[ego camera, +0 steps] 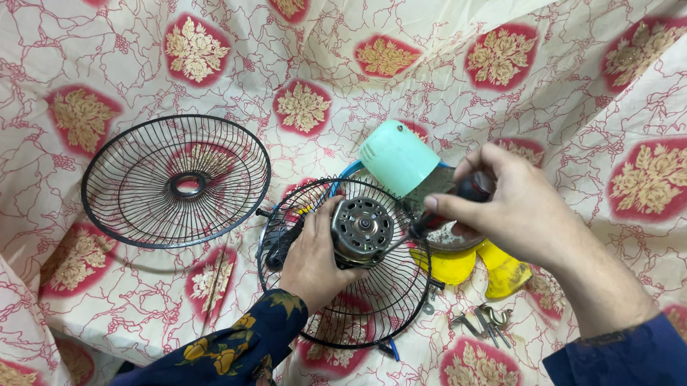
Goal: The person uses a screwdriver to tighten screws on the central motor housing of a disassembled electric fan. The fan cage and blades are removed and placed nearby on a patterned cloth surface.
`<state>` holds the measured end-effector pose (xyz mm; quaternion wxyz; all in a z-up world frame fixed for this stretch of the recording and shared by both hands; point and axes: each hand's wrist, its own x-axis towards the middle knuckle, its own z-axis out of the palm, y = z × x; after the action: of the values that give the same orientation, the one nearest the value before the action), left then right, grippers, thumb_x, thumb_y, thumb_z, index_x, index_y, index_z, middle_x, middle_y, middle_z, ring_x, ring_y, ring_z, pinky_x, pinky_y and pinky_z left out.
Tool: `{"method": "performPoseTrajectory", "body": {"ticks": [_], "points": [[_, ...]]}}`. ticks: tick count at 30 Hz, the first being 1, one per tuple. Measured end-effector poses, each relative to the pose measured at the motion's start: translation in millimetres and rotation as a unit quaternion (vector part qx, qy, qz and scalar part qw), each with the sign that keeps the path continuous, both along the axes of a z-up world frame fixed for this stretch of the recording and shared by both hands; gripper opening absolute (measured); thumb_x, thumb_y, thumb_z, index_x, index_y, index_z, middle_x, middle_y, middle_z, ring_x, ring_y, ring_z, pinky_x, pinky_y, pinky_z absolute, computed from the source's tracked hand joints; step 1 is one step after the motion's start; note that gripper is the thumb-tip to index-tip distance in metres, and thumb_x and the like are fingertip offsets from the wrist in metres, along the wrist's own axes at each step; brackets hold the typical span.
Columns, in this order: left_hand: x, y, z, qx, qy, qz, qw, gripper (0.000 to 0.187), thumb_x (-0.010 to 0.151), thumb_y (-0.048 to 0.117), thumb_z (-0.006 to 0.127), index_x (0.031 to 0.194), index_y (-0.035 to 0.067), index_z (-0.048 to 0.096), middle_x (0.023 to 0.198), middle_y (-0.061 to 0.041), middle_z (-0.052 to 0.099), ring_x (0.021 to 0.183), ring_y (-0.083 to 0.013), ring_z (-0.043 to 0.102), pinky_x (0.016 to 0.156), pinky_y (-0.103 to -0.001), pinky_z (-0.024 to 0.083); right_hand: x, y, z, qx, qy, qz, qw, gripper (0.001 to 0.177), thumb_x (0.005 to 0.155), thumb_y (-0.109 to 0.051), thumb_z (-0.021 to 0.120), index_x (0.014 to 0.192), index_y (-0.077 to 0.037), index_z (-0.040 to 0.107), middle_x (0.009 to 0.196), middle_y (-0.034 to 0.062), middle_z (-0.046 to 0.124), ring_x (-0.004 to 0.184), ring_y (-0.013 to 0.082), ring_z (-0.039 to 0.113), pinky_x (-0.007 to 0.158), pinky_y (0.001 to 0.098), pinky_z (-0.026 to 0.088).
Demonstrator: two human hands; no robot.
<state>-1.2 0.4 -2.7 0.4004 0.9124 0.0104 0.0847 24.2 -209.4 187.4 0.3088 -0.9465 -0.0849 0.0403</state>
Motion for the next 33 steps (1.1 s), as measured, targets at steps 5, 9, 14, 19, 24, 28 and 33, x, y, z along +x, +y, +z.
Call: {"method": "performPoseTrajectory", "body": {"ticks": [5, 9, 14, 19, 24, 28, 33], "points": [[3, -4, -12, 0.017, -0.076, 0.018, 0.997, 0.118, 0.058, 0.029, 0.097, 0.152, 0.014, 0.026, 0.136, -0.016, 0.05, 0.125, -0.0352, 0.056, 0.103, -0.046, 0.047, 8, -49, -34, 0.136, 0.069, -0.028, 0.988, 0.028, 0.079, -0.02, 0.081, 0.098, -0.004, 0.069, 0.084, 0.0091, 0.075, 0.074, 0.016, 0.072, 0.067, 0.0283, 0.057], [3, -5, -24, 0.01, -0.17, 0.016, 0.985, 0.117, 0.06, 0.033, 0.097, 0.15, 0.008, 0.028, 0.137, -0.018, 0.051, 0.125, -0.037, 0.056, 0.101, -0.048, 0.046, 5, -101, -69, 0.354, 0.137, -0.118, 0.917, 0.021, 0.09, -0.012, 0.073, 0.104, 0.0, 0.062, 0.096, 0.0109, 0.07, 0.081, 0.023, 0.073, 0.074, 0.03, 0.058], [3, -8, -30, 0.014, -0.153, 0.03, 0.988, 0.119, 0.059, 0.036, 0.096, 0.152, 0.007, 0.027, 0.136, -0.018, 0.053, 0.123, -0.0368, 0.057, 0.101, -0.05, 0.045, -18, -140, -107, 0.565, 0.178, -0.186, 0.784, 0.024, 0.096, -0.012, 0.06, 0.114, 0.003, 0.06, 0.112, 0.0168, 0.069, 0.098, 0.0245, 0.072, 0.084, 0.0253, 0.06], [3, -7, -29, 0.02, -0.168, 0.024, 0.985, 0.118, 0.06, 0.041, 0.096, 0.15, 0.007, 0.027, 0.133, -0.02, 0.054, 0.121, -0.0387, 0.057, 0.1, -0.051, 0.044, -39, -152, -143, 0.557, 0.256, -0.241, 0.753, 0.035, 0.089, -0.004, 0.056, 0.123, 0.004, 0.061, 0.113, 0.0176, 0.069, 0.104, 0.0234, 0.072, 0.084, 0.0274, 0.058], [2, -10, -29, 0.013, -0.156, 0.027, 0.987, 0.114, 0.063, 0.041, 0.094, 0.15, 0.008, 0.029, 0.132, -0.019, 0.056, 0.12, -0.038, 0.059, 0.1, -0.05, 0.046, -30, -164, -194, 0.466, 0.209, -0.251, 0.823, 0.045, 0.082, 0.001, 0.057, 0.126, -0.005, 0.065, 0.093, 0.0073, 0.058, 0.079, 0.02, 0.064, 0.067, 0.0321, 0.055], [1, -12, -30, 0.016, -0.162, 0.031, 0.986, 0.113, 0.064, 0.039, 0.094, 0.151, 0.008, 0.028, 0.132, -0.02, 0.055, 0.12, -0.0387, 0.059, 0.102, -0.05, 0.044, -28, -172, -232, 0.292, 0.177, -0.316, 0.885, 0.024, 0.088, -0.007, 0.066, 0.112, -0.005, 0.063, 0.077, 0.0093, 0.061, 0.062, 0.0194, 0.055, 0.054, 0.0389, 0.042], [1, -11, -30, 0.016, -0.156, 0.026, 0.987, 0.113, 0.065, 0.036, 0.094, 0.151, 0.008, 0.027, 0.133, -0.02, 0.055, 0.121, -0.0388, 0.059, 0.103, -0.05, 0.045, -20, -163, -275, 0.191, 0.061, -0.242, 0.949, 0.024, 0.082, -0.005, 0.079, 0.099, 0.001, 0.063, 0.076, 0.0094, 0.067, 0.066, 0.0195, 0.064, 0.06, 0.0363, 0.051]]}}
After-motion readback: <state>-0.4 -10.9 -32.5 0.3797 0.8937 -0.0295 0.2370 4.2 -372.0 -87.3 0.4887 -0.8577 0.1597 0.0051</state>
